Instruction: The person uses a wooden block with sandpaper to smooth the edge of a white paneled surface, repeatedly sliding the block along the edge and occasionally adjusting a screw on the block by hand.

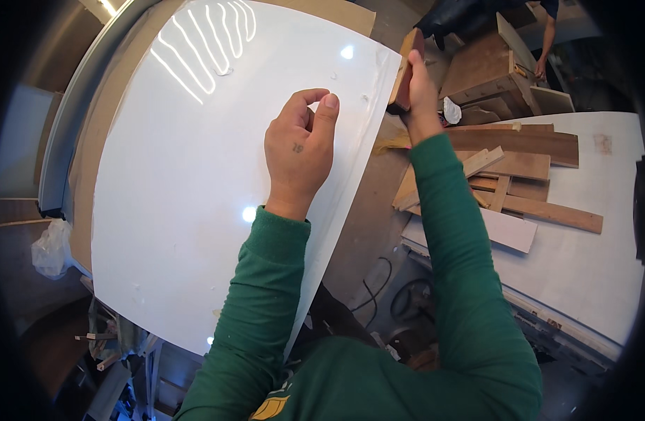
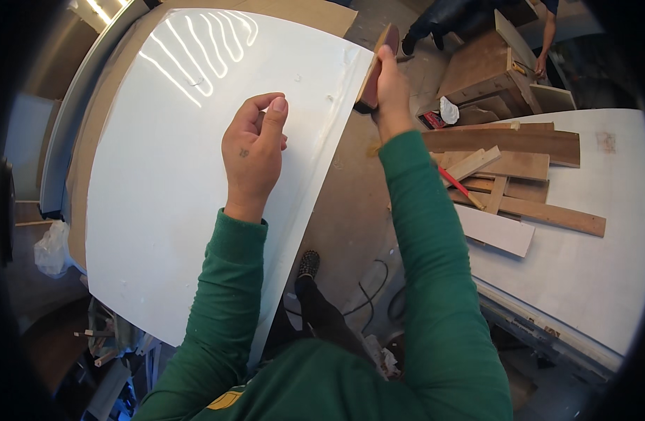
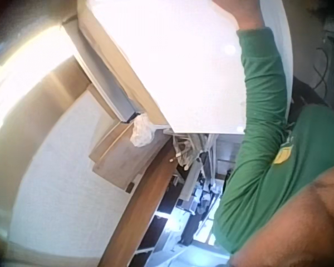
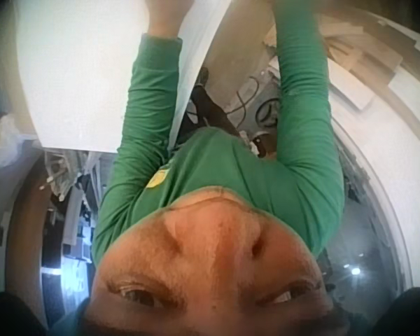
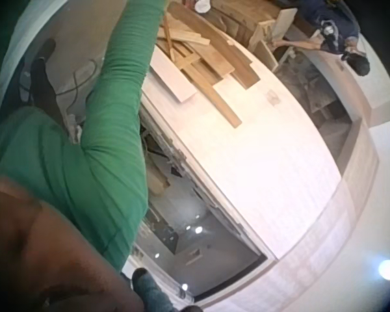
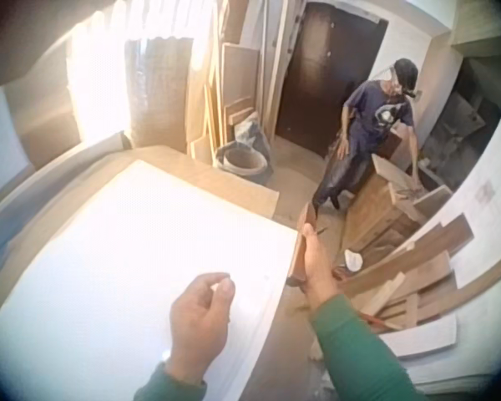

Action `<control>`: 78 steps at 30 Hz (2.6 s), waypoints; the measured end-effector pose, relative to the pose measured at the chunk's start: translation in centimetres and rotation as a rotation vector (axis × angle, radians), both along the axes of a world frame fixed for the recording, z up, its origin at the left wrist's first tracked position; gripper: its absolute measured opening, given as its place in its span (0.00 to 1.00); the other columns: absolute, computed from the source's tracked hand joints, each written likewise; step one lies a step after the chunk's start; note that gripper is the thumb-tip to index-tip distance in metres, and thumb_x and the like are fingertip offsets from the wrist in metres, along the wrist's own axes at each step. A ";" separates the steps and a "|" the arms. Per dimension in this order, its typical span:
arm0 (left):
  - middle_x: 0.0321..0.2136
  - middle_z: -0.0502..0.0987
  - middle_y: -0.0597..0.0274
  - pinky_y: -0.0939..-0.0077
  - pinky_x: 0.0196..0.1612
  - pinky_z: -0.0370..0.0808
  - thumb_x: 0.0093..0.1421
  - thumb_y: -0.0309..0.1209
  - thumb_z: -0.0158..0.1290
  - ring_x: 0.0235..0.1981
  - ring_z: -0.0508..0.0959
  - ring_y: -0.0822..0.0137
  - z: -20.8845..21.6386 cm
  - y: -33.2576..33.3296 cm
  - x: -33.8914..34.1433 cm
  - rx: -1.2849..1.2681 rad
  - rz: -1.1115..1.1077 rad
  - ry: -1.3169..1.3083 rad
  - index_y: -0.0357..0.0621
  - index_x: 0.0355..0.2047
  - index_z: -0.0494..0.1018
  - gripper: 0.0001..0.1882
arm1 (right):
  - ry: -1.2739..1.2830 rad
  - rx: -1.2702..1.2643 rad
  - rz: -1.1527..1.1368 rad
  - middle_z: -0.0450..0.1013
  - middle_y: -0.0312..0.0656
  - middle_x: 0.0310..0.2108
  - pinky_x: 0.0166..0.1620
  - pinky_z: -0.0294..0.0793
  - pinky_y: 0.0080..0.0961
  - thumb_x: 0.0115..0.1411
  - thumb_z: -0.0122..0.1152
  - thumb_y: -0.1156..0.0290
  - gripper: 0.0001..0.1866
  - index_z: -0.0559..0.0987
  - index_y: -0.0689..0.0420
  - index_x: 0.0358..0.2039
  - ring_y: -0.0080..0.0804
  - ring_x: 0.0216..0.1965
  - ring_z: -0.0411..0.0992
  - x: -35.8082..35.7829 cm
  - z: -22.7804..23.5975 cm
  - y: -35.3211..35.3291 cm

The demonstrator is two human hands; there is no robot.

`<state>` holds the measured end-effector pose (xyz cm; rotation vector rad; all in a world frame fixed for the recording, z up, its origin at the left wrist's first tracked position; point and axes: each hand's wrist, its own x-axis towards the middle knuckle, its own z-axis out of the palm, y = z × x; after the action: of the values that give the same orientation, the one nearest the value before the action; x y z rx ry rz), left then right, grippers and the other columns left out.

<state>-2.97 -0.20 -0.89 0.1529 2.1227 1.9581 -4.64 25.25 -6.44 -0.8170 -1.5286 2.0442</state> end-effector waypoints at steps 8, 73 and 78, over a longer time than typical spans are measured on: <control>0.68 0.66 0.55 0.50 0.76 0.42 0.70 0.41 0.47 0.73 0.59 0.57 -2.0 1.4 1.4 -0.669 -0.209 0.636 0.45 0.62 0.72 0.24 | -0.001 -0.032 -0.027 0.76 0.46 0.50 0.50 0.77 0.33 0.62 0.65 0.48 0.37 0.72 0.68 0.58 0.38 0.46 0.78 -3.6 0.4 5.2; 0.68 0.66 0.49 0.54 0.76 0.42 0.74 0.42 0.39 0.73 0.59 0.58 -1.9 1.9 1.6 -0.573 -0.188 0.585 0.38 0.62 0.72 0.26 | 0.048 -0.113 0.023 0.76 0.42 0.53 0.57 0.73 0.31 0.73 0.50 0.50 0.28 0.73 0.62 0.59 0.32 0.53 0.75 3.1 0.7 -1.8; 0.68 0.67 0.50 0.54 0.76 0.43 0.74 0.42 0.40 0.73 0.59 0.58 -1.9 1.9 1.7 -0.559 -0.183 0.565 0.39 0.61 0.72 0.25 | 0.014 0.001 -0.011 0.77 0.44 0.49 0.52 0.77 0.36 0.66 0.60 0.49 0.31 0.73 0.61 0.58 0.38 0.50 0.77 -3.2 0.6 4.6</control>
<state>-1.32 1.68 -2.76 0.8340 2.7882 1.2446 -7.89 29.83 -5.80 -0.8074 -1.5141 2.0365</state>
